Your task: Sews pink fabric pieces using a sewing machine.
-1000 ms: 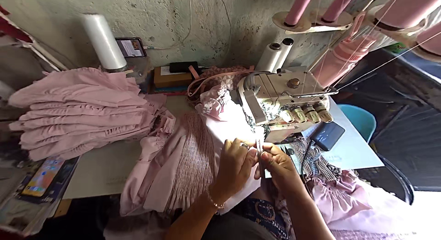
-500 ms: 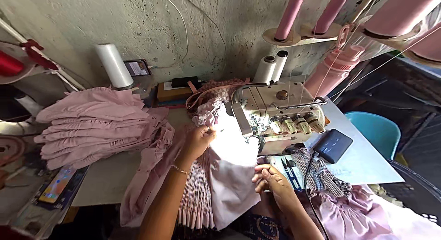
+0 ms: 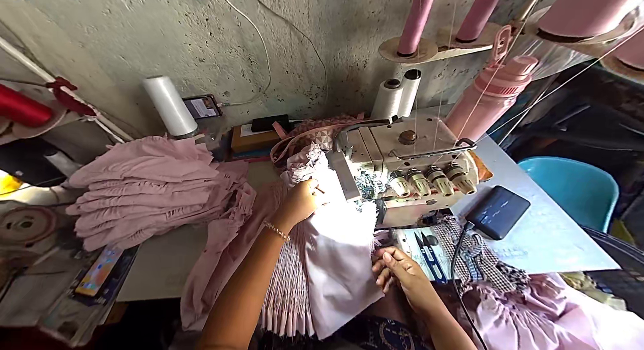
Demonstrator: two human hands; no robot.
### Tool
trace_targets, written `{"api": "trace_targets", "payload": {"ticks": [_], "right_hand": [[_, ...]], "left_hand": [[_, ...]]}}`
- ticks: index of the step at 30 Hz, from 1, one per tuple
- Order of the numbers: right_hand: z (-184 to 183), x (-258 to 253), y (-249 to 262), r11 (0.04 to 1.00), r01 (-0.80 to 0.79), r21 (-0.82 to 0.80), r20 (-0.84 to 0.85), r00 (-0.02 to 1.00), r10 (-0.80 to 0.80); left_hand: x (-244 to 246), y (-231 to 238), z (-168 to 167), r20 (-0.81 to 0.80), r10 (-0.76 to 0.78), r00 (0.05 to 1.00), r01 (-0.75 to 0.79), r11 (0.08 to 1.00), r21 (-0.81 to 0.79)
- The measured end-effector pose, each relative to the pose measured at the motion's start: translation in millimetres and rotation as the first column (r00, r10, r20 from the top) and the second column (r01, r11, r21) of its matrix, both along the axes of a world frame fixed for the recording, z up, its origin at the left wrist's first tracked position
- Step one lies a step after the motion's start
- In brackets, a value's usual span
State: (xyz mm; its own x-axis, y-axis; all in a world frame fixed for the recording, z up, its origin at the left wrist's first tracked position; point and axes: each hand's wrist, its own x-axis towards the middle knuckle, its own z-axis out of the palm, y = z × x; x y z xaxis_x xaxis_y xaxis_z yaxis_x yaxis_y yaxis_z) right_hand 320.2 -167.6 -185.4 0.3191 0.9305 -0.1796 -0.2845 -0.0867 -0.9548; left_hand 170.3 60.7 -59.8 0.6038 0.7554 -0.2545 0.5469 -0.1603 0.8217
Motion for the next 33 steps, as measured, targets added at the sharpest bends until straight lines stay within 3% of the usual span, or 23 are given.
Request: {"api": "trace_targets", "payload": {"ticks": [13,22,27,33], "right_hand": [[-3,1,0,0.999,-0.01,0.035,0.001,1.0,0.01],[-3,1,0,1.0,-0.002,0.029,-0.005,1.0,0.002],[-3,2,-1,1.0,0.006,0.018,-0.018,1.0,-0.005],[1,-5,-3,0.997,0.058,0.045,0.004,0.998,-0.058]], "left_hand": [[9,-2,0,-0.09,-0.054,0.994,0.065,0.991,0.119],[5,-3,-9,0.002,-0.034,0.999,0.033,0.993,0.117],[-34,-5,-5,0.092,0.052,0.994,-0.056,0.997,0.046],[-113,-22,-7,0.116,0.288,0.951,-0.303,0.941,0.152]]}}
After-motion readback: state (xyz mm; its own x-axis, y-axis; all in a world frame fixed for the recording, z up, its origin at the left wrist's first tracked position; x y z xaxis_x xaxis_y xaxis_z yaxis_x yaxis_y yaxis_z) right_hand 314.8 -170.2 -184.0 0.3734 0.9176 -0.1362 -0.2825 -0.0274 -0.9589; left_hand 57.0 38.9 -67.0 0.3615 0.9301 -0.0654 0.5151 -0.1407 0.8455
